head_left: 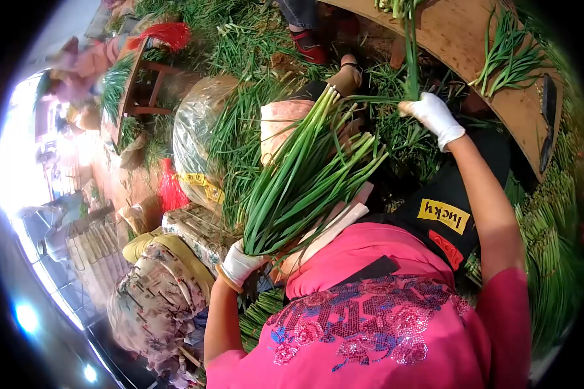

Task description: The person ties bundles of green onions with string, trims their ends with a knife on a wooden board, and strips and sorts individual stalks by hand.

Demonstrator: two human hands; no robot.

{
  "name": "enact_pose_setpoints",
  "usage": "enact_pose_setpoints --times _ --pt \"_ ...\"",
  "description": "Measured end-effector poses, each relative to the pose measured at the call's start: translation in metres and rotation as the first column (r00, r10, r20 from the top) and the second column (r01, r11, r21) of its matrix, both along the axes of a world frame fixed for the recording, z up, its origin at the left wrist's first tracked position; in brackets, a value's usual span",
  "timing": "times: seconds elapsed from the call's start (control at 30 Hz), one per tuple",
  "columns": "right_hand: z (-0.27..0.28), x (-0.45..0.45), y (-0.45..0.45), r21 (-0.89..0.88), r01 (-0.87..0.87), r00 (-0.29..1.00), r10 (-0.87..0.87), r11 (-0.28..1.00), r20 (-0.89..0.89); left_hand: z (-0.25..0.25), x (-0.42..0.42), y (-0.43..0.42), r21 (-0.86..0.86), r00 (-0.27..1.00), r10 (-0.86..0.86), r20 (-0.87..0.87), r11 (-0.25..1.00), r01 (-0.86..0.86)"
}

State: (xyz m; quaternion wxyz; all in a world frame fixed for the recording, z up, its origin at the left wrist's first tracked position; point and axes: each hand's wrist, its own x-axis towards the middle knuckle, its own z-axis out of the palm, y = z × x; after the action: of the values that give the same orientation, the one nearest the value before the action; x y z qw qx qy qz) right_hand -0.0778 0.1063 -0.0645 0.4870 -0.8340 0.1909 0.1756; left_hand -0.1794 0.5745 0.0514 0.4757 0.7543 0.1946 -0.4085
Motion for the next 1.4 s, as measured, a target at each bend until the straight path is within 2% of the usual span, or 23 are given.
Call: enact_pose_setpoints --times 0.17,0.2,0.23,0.3,0.33,0.37,0.43,0.47,0.5,0.57,0.63,0.67,0.7,0.73,0.8,0.83,0.97,1.0,1.13,1.23,1.3,1.33,1.4 --pt "-0.019 0.019 0.064 -0.016 -0.287 0.955 0.288 0.958 0.077 0.003 0.008 -0.002 0.002 0.998 -0.051 0.025 0.999 0.051" --pt "-0.021 0.029 0.071 0.202 -0.331 0.933 0.352 0.922 -0.076 0.004 0.008 -0.003 0.015 0.998 -0.057 0.037 0.998 0.056" --pt "-0.029 0.032 0.078 0.335 -0.321 0.931 0.361 0.886 -0.061 0.002 0.008 -0.001 0.013 0.998 -0.051 0.039 0.999 0.05" --pt "-0.074 0.034 0.088 0.52 -0.464 0.885 0.4 0.717 0.238 -0.005 0.005 0.006 0.013 0.998 -0.038 0.04 0.999 0.037" --pt "-0.056 0.029 0.091 0.391 -0.389 0.92 0.377 0.834 0.11 -0.005 0.003 0.009 0.034 0.999 -0.04 0.022 0.999 0.039" --pt "-0.039 0.028 0.086 0.329 -0.428 0.904 0.394 0.842 0.167 -0.008 0.002 0.013 0.031 0.998 -0.049 0.034 0.998 0.048" --pt "-0.044 0.028 0.057 0.491 -0.069 0.994 0.099 0.869 -0.035 -0.016 -0.001 0.019 0.016 0.996 -0.067 0.052 0.998 0.066" --pt "-0.048 0.029 0.036 0.137 -0.176 0.976 0.191 0.975 -0.107 -0.015 -0.002 0.014 -0.063 0.999 0.023 0.034 0.998 -0.021" --pt "-0.049 0.027 0.016 -0.227 -0.292 0.946 0.247 0.929 -0.209 -0.016 -0.003 0.016 -0.058 1.0 0.01 0.02 0.998 -0.008" --pt "-0.038 0.011 -0.005 -0.457 -0.706 0.695 0.404 0.541 -0.595 -0.017 0.003 0.018 -0.05 1.0 -0.029 0.0 0.998 0.029" --pt "-0.037 -0.002 -0.018 -0.47 -0.729 0.671 0.382 0.498 -0.636 -0.011 0.004 0.009 -0.011 0.996 -0.077 0.043 0.997 0.078" --pt "-0.014 -0.015 -0.014 -0.595 -0.643 0.764 0.451 0.481 -0.462 -0.011 0.006 0.009 -0.011 0.995 -0.087 0.041 0.996 0.087" --pt "0.001 -0.028 -0.012 -0.641 -0.515 0.827 0.528 0.569 -0.194 -0.01 0.007 0.009 -0.007 0.995 -0.096 0.039 0.995 0.096" --pt "0.011 -0.035 -0.006 -0.601 -0.386 0.857 0.514 0.7 0.048 -0.007 0.007 0.007 0.014 0.995 -0.094 0.035 0.996 0.093" --pt "0.047 -0.046 0.028 -0.358 -0.29 0.892 0.386 0.887 0.234 -0.006 0.005 0.006 0.018 0.996 -0.08 0.028 0.997 0.08" --pt "0.052 -0.05 0.044 -0.267 -0.319 0.917 0.367 0.91 0.157 -0.005 0.006 0.005 0.021 0.997 -0.077 0.032 0.997 0.076" --pt "0.007 -0.053 0.078 -0.351 -0.342 0.848 0.447 0.872 0.284 0.001 0.004 0.0 0.04 1.0 -0.017 -0.016 0.999 0.018" --pt "-0.001 -0.049 0.073 -0.391 -0.297 0.828 0.439 0.871 0.35 -0.001 0.001 -0.001 0.015 0.998 -0.016 0.055 1.0 0.016" --pt "-0.017 -0.022 0.017 -0.63 -0.1 0.842 0.403 0.77 0.358 -0.002 0.001 0.001 -0.006 0.999 0.015 0.036 1.0 -0.015" --pt "-0.003 -0.015 0.0 -0.68 -0.011 0.864 0.349 0.733 0.363 0.001 0.005 0.005 0.037 0.999 -0.039 -0.028 0.999 0.04" --pt "0.002 -0.013 0.013 -0.635 -0.062 0.903 0.314 0.77 0.293 0.001 0.004 0.0 0.031 0.999 -0.03 0.013 0.999 0.03" --pt "0.034 -0.01 0.032 -0.318 -0.174 0.977 0.204 0.932 0.061 0.002 0.004 -0.001 0.041 0.999 -0.033 0.013 0.999 0.033" --pt "0.05 -0.012 0.067 0.13 -0.191 0.981 0.194 0.973 -0.016 0.006 0.004 -0.004 -0.003 0.999 -0.022 0.025 1.0 0.022"
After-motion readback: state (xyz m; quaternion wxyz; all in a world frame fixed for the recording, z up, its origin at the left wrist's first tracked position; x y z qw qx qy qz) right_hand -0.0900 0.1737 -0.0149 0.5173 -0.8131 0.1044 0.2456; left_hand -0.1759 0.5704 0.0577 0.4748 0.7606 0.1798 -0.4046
